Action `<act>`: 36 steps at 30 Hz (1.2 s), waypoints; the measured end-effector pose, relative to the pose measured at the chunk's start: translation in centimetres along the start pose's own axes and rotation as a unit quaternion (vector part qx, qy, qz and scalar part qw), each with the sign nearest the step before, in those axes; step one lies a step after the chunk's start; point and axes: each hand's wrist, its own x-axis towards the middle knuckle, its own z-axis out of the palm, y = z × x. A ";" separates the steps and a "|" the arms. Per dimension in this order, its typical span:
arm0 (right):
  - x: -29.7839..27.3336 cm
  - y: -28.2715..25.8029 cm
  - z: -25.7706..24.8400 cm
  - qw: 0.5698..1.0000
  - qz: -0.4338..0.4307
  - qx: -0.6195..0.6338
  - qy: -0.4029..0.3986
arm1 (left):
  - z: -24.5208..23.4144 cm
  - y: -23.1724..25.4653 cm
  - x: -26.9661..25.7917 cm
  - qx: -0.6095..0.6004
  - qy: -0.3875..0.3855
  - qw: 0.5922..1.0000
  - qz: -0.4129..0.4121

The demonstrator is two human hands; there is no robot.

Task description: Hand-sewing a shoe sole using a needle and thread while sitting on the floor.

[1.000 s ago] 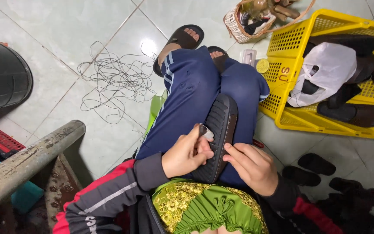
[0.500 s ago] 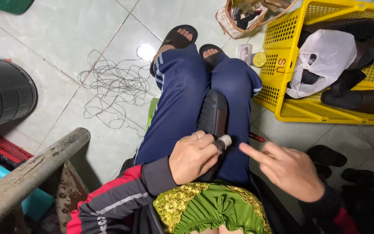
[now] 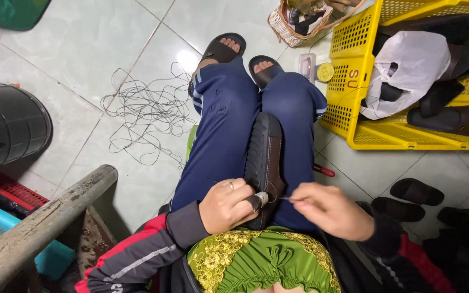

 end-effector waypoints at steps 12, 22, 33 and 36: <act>0.3 0.4 -1.8 0.948 0.022 0.072 0.310 | -2.9 0.8 1.3 0.128 -0.166 0.955 -0.212; 0.3 -0.6 1.2 0.985 -0.020 -0.163 0.051 | -6.1 -0.6 5.9 -0.393 -0.095 0.866 -0.294; 2.4 1.5 2.6 0.992 -0.017 -0.054 0.116 | -1.9 -6.5 11.7 -0.506 0.060 0.769 -0.386; 2.4 0.0 2.0 0.992 -0.015 -0.102 0.080 | -3.3 -7.8 10.5 -0.496 -0.003 0.733 -0.465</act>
